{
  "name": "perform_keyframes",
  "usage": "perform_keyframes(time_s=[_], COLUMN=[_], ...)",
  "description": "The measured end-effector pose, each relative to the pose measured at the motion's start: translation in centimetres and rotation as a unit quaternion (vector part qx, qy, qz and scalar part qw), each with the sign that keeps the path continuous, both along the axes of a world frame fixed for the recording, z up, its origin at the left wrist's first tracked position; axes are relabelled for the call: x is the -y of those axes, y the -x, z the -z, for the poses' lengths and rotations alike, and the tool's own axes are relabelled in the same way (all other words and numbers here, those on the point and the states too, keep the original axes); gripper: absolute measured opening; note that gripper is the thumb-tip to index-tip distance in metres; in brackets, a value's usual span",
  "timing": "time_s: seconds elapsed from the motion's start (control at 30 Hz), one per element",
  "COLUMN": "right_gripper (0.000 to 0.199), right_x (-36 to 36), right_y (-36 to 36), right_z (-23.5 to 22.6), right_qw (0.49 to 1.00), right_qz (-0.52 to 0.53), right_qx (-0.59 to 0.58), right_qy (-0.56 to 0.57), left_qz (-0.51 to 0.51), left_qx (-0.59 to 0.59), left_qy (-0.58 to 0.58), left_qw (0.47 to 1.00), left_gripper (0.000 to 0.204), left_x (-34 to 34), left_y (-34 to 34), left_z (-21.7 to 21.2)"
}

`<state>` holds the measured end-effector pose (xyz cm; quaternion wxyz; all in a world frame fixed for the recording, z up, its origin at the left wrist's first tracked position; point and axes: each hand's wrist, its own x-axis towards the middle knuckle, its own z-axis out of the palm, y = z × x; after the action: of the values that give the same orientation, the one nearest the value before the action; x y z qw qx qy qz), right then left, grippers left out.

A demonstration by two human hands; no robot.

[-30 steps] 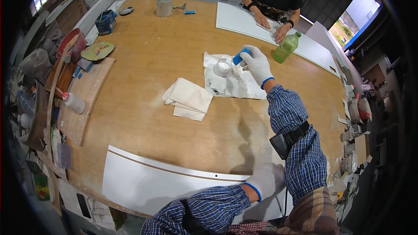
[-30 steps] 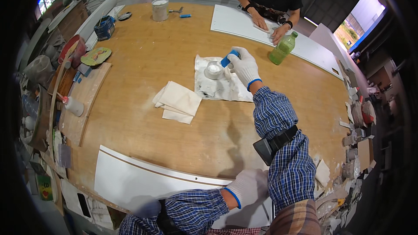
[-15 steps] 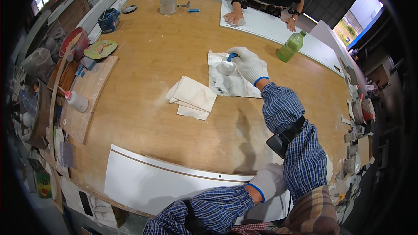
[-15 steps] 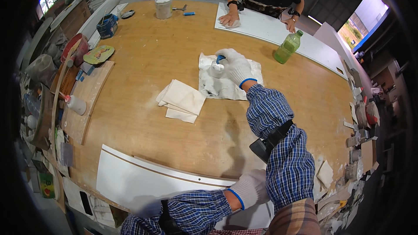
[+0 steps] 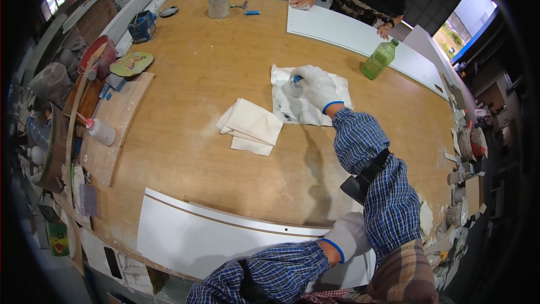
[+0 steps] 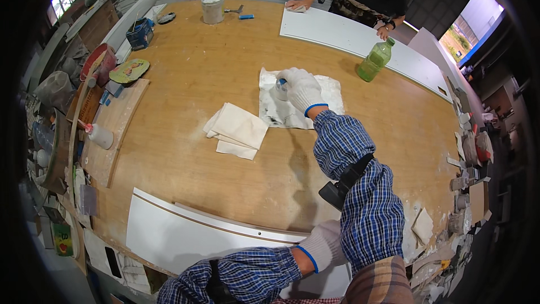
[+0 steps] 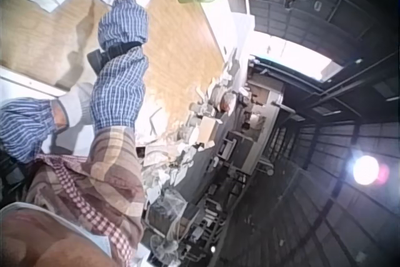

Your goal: Cleaning and stacking white furniture panels at a workshop table.

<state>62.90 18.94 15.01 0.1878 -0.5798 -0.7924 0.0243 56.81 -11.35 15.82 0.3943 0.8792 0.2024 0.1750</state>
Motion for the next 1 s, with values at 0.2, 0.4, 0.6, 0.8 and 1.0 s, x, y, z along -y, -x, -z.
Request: perform_keyframes(time_s=[0.2, 0.4, 0.6, 0.8, 1.0], right_gripper=[0.023, 0.023, 0.030, 0.041, 0.043], right_x=[0.3, -0.1, -0.8, -0.5, -0.2], right_y=[-0.2, -0.5, -1.7, -2.5, -2.1], right_z=[0.1, 0.1, 1.0, -1.0, -0.8], right_qw=[0.998, 0.998, 0.993, 0.954, 0.959], right_qz=[0.007, 0.016, 0.042, 0.170, 0.154], right_qx=[0.064, 0.037, -0.107, -0.238, -0.221], right_qy=[0.025, 0.041, 0.023, 0.061, 0.093], left_qz=[0.002, 0.014, 0.021, 0.020, 0.031], left_qx=[-0.014, -0.050, -0.009, -0.031, -0.044], left_qy=[0.008, 0.009, -0.008, 0.017, -0.002], left_qw=[1.000, 0.999, 1.000, 0.999, 0.999], left_gripper=[0.017, 0.019, 0.019, 0.017, 0.016], left_x=[-0.1, -0.3, 0.0, -0.4, -0.5], left_y=[0.3, 0.1, -0.6, -0.3, -0.1], left_z=[-0.6, -0.8, 0.7, -0.5, -0.9])
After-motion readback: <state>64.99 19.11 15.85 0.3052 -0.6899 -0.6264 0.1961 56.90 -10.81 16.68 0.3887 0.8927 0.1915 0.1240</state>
